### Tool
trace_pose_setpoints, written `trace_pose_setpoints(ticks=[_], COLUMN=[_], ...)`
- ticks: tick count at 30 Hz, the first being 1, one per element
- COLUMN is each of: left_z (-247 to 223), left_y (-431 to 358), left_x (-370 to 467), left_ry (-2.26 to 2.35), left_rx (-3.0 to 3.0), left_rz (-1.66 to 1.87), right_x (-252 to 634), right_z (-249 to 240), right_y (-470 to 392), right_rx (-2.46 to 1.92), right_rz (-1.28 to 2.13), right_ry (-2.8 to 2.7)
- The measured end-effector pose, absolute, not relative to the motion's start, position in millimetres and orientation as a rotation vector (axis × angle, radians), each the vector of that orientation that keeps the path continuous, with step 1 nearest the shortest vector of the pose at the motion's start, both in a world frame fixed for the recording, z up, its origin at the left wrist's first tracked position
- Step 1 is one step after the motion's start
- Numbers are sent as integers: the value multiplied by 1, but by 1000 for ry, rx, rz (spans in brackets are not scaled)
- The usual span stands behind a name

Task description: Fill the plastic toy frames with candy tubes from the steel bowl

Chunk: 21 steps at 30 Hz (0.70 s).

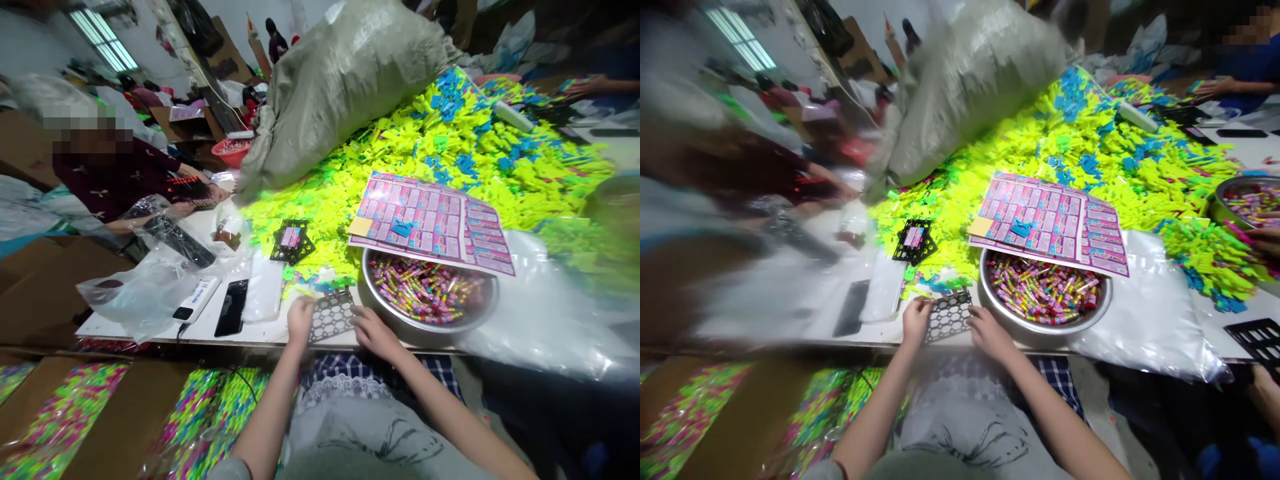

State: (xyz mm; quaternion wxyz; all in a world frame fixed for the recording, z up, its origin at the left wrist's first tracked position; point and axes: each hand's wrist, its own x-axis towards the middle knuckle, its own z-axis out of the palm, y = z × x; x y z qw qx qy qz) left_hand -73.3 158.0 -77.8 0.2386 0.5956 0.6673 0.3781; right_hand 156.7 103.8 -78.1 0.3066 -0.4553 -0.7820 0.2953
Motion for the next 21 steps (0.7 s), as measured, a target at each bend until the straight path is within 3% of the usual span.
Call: trace_pose_setpoints(ticks=[21], left_z=[-85], left_y=[170], left_x=[-57], left_ry=[1840], left_rx=[1928], left_rz=[754], right_x=[162], right_z=[-74], right_y=[92], right_rx=[-1312], right_rz=[822], right_ry=[-2027])
